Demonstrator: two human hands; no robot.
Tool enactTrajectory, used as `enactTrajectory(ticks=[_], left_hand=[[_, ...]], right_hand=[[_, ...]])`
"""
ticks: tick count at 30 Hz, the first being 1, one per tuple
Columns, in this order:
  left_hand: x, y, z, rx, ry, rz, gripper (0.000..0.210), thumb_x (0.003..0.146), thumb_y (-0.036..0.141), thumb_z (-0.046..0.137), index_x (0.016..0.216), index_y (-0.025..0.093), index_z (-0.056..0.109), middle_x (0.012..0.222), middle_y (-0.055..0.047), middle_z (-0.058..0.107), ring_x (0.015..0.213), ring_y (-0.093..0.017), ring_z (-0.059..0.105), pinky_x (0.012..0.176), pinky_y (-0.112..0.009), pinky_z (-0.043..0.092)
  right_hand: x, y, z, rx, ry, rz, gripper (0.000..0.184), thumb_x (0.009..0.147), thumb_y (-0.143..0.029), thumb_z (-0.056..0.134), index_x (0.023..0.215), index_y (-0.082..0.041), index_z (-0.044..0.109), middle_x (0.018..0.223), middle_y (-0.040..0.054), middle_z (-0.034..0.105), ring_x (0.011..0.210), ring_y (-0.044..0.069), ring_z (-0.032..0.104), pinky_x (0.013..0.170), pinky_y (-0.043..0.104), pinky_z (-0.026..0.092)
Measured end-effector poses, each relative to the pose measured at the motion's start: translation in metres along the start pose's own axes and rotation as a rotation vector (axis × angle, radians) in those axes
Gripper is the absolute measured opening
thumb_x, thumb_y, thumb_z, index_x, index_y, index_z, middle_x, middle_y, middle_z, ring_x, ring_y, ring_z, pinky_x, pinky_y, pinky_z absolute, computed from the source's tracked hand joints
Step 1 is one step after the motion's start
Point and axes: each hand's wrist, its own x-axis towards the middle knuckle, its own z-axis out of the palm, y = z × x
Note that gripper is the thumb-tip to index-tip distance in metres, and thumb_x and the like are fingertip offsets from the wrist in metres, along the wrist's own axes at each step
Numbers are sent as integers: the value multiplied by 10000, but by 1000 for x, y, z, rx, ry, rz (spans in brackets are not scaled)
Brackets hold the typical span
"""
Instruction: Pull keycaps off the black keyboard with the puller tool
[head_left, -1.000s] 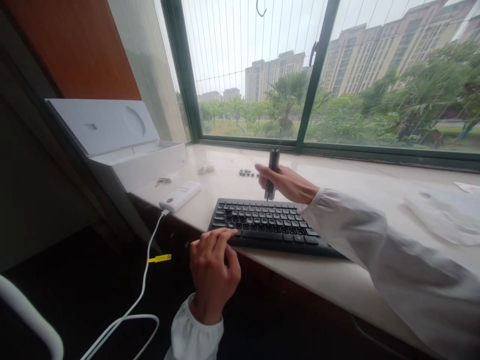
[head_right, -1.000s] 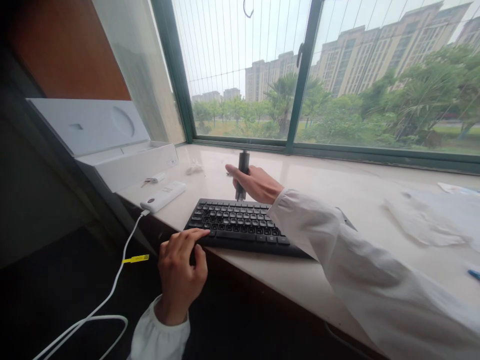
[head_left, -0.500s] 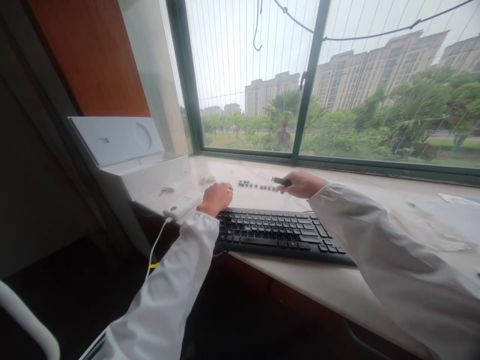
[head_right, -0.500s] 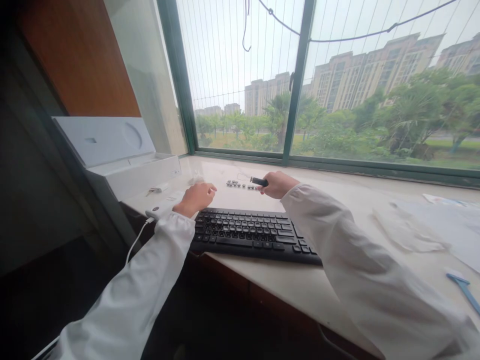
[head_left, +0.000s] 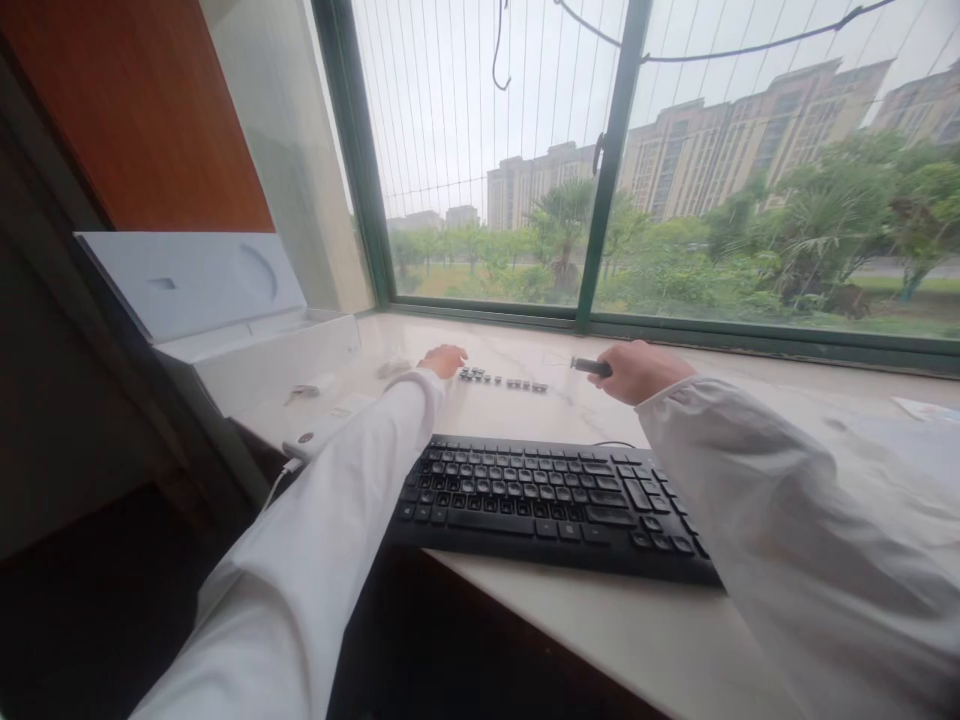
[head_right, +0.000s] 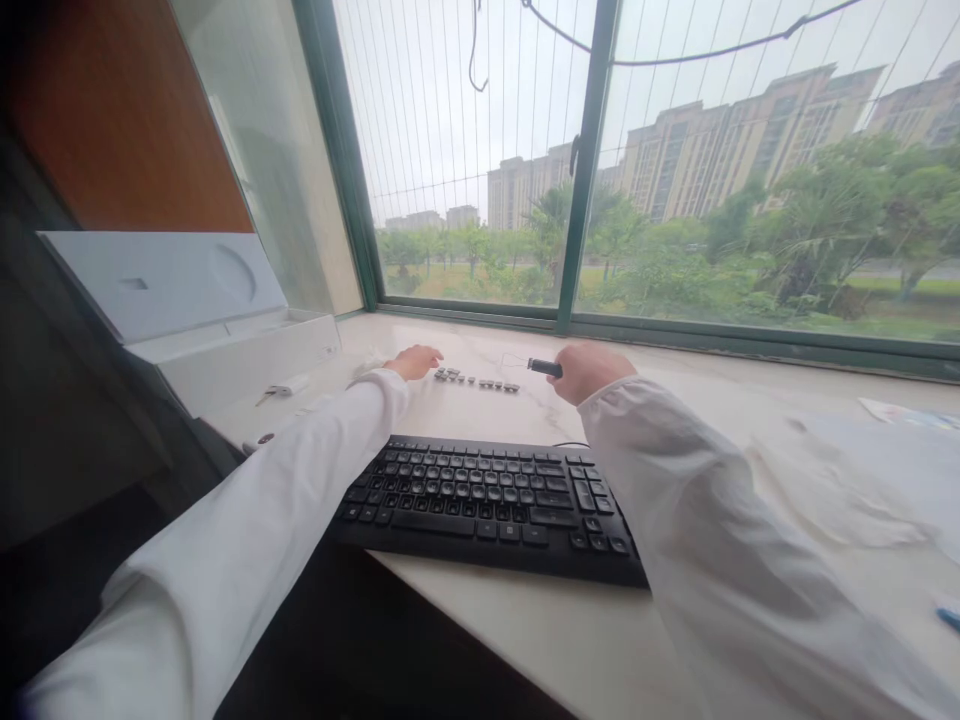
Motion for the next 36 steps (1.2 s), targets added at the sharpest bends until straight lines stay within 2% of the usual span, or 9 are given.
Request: enactTrajectory(ticks=[5,11,19,22,24,28,30,33,36], left_hand=[[18,-3,0,16,-49,-12,337,918,390,571,1199,202,560,1235,-80,568,1038,-208,590,884,-425,523],[18,0,-3,-24,-68,-32,334,915,390,576,1193,205,563,1229,-77,571,1039,-210,591,879,-418,525],[-18,7,-24,-191,144,-112,352,913,392,579,1199,188,557,1221,-82,573,1032,-213,594,873,-429,527],[-49,17,-39,-295,255,-107,317,916,401,574,1141,178,589,1150,-71,614,971,-191,617,846,-404,537],[-79,27,-49,-374,341,-84,254,893,394,609,1034,189,656,964,-31,694,838,-162,659,824,-343,537],[-161,51,-54,-539,474,-16,222,876,408,625,1023,261,703,906,6,739,662,-118,665,688,-254,540],[-206,60,-47,-612,504,12,263,882,442,605,1065,279,701,962,0,742,640,-112,661,644,-244,542],[-262,68,-28,-899,514,21,275,833,462,660,1026,278,729,845,0,749,596,-124,645,578,-239,528],[-298,72,-13,-1089,533,-65,269,789,456,710,977,268,749,789,1,744,580,-129,636,549,-230,513]], right_hand=[[4,-2,9,3,-22,2,341,856,-428,523,1016,-207,728,977,145,680,849,262,635,648,335,427],[2,-8,9,17,-22,-32,340,858,-426,521,1011,-206,730,962,133,682,829,240,628,646,316,414],[8,-10,14,187,10,-213,314,838,-454,539,867,-225,753,730,59,672,688,184,586,604,280,371],[10,-14,18,350,-37,-307,346,822,-495,553,843,-213,753,675,29,635,650,162,556,588,268,361],[8,-20,18,478,-104,-328,390,799,-543,577,841,-193,744,645,16,590,587,135,510,545,259,343],[-10,-47,13,788,-312,-382,489,750,-628,616,881,-164,696,533,-56,385,437,64,295,413,230,216],[-22,-66,10,917,-354,-463,515,727,-639,644,916,-161,674,532,-73,356,436,56,279,397,214,205],[-41,-96,10,1015,-394,-613,510,736,-618,658,981,-171,661,604,-48,485,449,51,338,394,197,246],[-57,-118,11,1022,-408,-717,476,735,-593,674,955,-171,673,709,-6,616,477,61,420,424,205,321]])
